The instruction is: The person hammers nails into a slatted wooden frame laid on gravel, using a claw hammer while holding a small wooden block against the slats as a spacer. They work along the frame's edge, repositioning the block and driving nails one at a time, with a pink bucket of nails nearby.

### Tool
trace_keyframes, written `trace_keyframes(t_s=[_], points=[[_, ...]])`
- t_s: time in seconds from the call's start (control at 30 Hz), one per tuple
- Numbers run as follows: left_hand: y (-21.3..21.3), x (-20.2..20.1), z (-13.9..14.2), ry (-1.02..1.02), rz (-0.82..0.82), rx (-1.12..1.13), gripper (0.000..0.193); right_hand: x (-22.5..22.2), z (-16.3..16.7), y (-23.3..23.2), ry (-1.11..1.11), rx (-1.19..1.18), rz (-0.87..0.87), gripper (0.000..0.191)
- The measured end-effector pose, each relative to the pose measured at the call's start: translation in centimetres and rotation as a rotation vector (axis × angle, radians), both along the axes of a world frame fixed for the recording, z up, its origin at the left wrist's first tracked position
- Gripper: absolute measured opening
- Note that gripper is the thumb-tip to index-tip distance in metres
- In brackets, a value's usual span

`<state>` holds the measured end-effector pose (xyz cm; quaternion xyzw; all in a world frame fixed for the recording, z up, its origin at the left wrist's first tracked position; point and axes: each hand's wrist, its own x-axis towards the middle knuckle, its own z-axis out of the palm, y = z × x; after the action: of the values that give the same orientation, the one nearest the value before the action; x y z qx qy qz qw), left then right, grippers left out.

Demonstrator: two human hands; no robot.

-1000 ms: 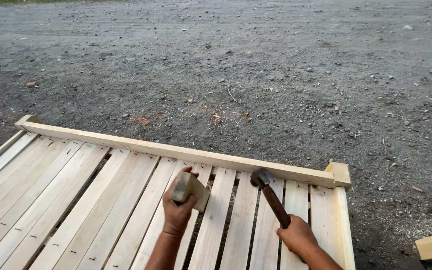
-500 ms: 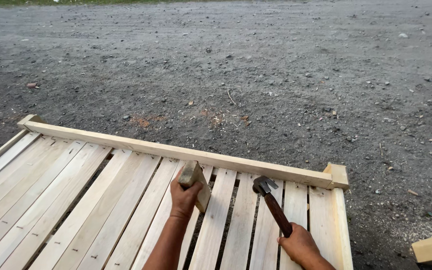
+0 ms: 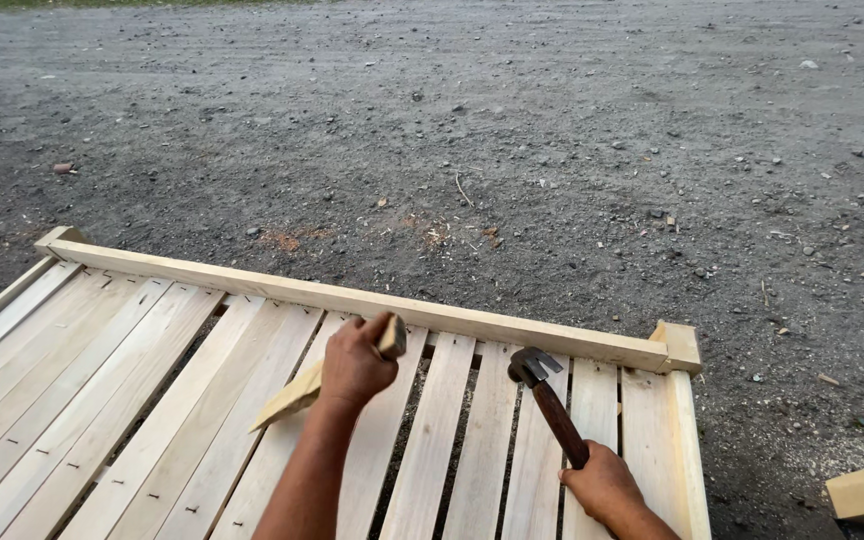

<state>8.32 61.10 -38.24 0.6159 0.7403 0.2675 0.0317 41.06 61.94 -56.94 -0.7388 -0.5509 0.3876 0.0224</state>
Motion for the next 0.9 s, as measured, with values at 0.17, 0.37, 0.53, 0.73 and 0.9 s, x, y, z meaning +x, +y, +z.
trace_keyframes(t_s=[0.17,0.37,0.53,0.73,0.9], points=[[-0.7,0.5,-4.0,0.131,0.165,-0.363,0.069,-0.1,0.7,0.3,0.028,-0.133,-0.047,0.032],[-1.5,2.6,-9.5,0.140,0.112,-0.097,0.082,-0.2,0.6,0.2,-0.006,-0.071,-0.023,0.032],[-2.5,7.1,-12.4,0.100,-0.005,-0.465,0.103,-0.1,0.4,0.0,0.011,-0.082,-0.053,0.032],[-1.8,10.0,-11.5,-0.049,0.114,-0.774,0.139,0.0,0.1,0.0,-0.009,-0.075,-0.052,0.033],[-0.9,10.1,-12.3,-0.199,0.292,-0.850,0.152,-0.1,-0.1,-0.3,-0.058,0.002,0.015,0.034]])
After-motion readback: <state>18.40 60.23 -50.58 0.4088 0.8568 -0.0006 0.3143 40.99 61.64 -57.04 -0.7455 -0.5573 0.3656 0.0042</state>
